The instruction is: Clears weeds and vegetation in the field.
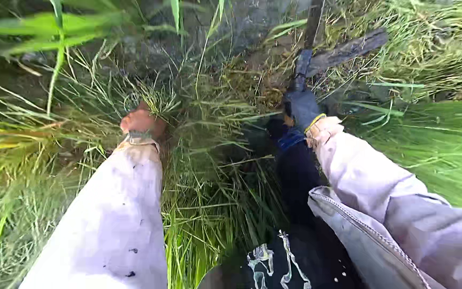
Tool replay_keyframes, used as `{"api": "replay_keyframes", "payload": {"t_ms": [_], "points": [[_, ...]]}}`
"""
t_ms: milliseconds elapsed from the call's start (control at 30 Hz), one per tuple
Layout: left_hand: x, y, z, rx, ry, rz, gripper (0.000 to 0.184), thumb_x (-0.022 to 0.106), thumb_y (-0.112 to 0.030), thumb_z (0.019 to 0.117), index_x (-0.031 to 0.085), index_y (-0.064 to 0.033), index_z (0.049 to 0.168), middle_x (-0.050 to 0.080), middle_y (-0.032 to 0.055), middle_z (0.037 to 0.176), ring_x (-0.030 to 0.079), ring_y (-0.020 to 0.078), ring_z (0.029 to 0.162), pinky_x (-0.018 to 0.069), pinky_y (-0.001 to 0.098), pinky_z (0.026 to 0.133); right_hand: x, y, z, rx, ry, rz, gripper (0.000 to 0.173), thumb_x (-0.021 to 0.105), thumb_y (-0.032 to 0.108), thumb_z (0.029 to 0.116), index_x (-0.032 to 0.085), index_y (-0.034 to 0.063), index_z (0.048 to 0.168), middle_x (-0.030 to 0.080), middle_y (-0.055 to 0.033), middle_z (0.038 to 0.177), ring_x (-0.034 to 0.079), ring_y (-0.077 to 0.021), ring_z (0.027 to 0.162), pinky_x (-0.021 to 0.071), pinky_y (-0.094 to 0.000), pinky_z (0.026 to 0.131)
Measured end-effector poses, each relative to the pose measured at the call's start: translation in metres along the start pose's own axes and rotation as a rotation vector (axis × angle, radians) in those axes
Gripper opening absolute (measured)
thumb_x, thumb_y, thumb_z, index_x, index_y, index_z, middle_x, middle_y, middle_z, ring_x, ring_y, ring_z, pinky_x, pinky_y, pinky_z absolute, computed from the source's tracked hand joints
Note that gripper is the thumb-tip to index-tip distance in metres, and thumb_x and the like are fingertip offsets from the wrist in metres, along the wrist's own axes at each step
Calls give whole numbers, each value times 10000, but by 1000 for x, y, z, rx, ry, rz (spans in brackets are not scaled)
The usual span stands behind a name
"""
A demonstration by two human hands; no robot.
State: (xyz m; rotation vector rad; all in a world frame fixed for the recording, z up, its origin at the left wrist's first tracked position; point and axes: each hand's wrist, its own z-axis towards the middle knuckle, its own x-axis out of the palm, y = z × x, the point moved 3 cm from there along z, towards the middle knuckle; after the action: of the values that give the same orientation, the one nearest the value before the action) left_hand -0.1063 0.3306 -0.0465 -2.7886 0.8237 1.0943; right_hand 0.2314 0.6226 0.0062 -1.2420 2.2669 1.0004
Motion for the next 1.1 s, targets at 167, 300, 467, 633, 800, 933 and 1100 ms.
{"api": "replay_keyframes", "payload": {"t_ms": [167, 300, 467, 633, 800, 933, 1100], "points": [[-4, 9, -7, 156, -10, -95, 735, 654, -258, 918, 362, 46, 1520, 544, 452, 1294, 514, 646, 1233, 392, 804, 962, -1, 7, -1, -71, -85, -324, 383, 599, 380, 973, 633, 104, 1236, 692, -112, 1050, 690, -261, 908, 573, -547, 786], [-3, 16, -15, 188, -68, -228, 674, 667, -235, 905, 436, 59, 1465, 543, 441, 1310, 504, 631, 1261, 382, 791, 987, 14, 8, 0, -122, -249, -437, 476, 630, 372, 946, 594, 91, 1328, 701, -143, 1149, 693, -299, 1041, 558, -579, 882], [39, 25, 36, 230, -165, -234, 618, 668, -270, 867, 499, 27, 1382, 593, 404, 1234, 570, 611, 1163, 413, 819, 888, 21, 2, 13, -136, -279, -460, 498, 660, 366, 907, 601, 102, 1324, 698, -123, 1145, 700, -263, 1005, 585, -540, 844], [28, 24, 22, 226, -156, -262, 677, 663, -245, 885, 436, -21, 1482, 562, 420, 1293, 523, 637, 1221, 372, 833, 929, 12, 9, -22, -102, -187, -526, 478, 625, 369, 989, 569, 104, 1382, 674, -147, 1248, 670, -292, 1117, 540, -534, 944], [22, 21, 18, 173, -149, -195, 700, 673, -263, 895, 416, -31, 1504, 582, 424, 1252, 547, 644, 1184, 397, 825, 910, 15, 15, 10, -76, -212, -579, 499, 659, 394, 935, 607, 101, 1335, 702, -145, 1188, 683, -306, 1099, 553, -567, 924], [23, 19, 17, 152, -122, -159, 680, 670, -276, 897, 424, -15, 1475, 591, 419, 1234, 570, 640, 1149, 425, 819, 866, 9, 9, 1, -88, -148, -598, 581, 677, 421, 941, 532, 107, 1407, 668, -156, 1268, 662, -315, 1158, 537, -569, 962], [18, 17, 17, 110, -70, -101, 776, 673, -251, 910, 312, -42, 1563, 548, 431, 1304, 534, 645, 1205, 407, 823, 912, 5, 10, 17, -95, -101, -464, 544, 712, 375, 891, 579, 133, 1359, 703, -119, 1177, 688, -281, 1081, 566, -560, 905]]}}
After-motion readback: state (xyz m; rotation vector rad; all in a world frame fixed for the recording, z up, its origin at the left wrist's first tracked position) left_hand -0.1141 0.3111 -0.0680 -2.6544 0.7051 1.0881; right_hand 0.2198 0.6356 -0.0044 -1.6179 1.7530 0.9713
